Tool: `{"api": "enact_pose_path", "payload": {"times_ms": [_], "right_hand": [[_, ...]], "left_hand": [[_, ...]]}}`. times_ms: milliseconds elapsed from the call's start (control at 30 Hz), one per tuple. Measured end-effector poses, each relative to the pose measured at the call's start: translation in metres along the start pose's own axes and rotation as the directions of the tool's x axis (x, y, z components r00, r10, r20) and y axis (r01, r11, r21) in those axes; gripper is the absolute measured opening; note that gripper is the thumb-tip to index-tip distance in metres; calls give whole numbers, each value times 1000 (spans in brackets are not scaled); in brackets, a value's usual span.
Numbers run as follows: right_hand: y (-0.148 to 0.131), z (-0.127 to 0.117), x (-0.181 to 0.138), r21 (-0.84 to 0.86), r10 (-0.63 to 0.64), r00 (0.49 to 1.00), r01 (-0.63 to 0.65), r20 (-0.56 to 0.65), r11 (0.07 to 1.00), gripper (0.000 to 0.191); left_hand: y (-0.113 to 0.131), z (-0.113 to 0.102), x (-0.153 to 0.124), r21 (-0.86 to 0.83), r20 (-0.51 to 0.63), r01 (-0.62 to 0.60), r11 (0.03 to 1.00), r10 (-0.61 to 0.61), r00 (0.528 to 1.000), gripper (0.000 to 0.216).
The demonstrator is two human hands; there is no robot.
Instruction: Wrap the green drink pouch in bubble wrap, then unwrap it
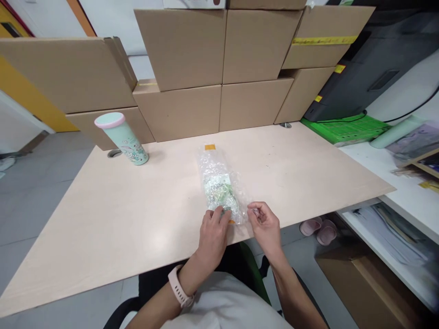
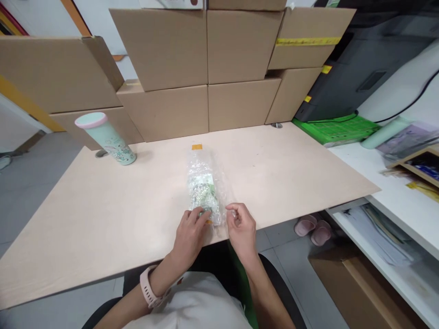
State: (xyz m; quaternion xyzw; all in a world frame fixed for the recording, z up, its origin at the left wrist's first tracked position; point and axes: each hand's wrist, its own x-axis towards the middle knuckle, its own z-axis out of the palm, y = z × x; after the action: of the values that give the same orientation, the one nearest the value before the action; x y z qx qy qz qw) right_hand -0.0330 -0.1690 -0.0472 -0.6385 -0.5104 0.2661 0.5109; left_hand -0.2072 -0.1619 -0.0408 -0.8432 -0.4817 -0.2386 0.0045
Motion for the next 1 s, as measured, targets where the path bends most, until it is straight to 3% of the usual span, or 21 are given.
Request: {"api": "enact_pose_path", "payload": {"times_ms": [133, 267, 400, 500, 567, 633, 700, 767, 867, 933, 1000], "right_hand": [[-19, 2, -14, -112, -261, 965, 260, 8, 959, 17], [-18, 14, -16, -71, -391, 907, 405, 160, 911, 23], [-12, 17, -12, -12, -312, 918, 325, 246, 946, 18], [-13, 6, -10, 27, -218, 916, 222, 336, 975, 16], [-11, -3, -7, 104, -146, 901, 113, 408, 988, 18], [-5, -11, -1, 165, -46, 929, -17, 368, 986, 22], [1, -14, 6, 140, 62, 971, -96, 233, 986, 29], [4, -13, 15, 24, 96, 983, -101, 157, 995, 37], [-1, -5, 25, -137, 81, 954, -42, 288, 990, 41], [-7, 1, 29, -147, 93, 934, -44, 346, 988, 38], [-12, 8, 29, -43, 107, 923, -99, 369, 994, 36]], "left_hand": [[0, -1, -1, 42, -43, -52, 998, 54, 998, 40], [-5, 2, -3, -29, -40, -76, 997, 75, 996, 26], [-8, 2, -3, -203, -57, -1, 979, -11, 998, 35], [-8, 1, -3, -100, -8, -44, 994, 44, 999, 56], [-8, 2, -2, -14, 14, -81, 997, 81, 997, 54], [-8, 3, -2, 14, 8, -90, 996, 90, 996, 45], [-9, 4, -2, 7, 3, -95, 995, 95, 996, 40], [-10, 4, -2, -21, -9, -95, 995, 95, 995, 37], [-13, 2, -2, -110, -20, -83, 990, 81, 997, 31], [-15, -1, -3, -189, -19, -74, 979, 71, 997, 26], [-17, -3, -4, -266, -29, -64, 962, 59, 998, 25]]}}
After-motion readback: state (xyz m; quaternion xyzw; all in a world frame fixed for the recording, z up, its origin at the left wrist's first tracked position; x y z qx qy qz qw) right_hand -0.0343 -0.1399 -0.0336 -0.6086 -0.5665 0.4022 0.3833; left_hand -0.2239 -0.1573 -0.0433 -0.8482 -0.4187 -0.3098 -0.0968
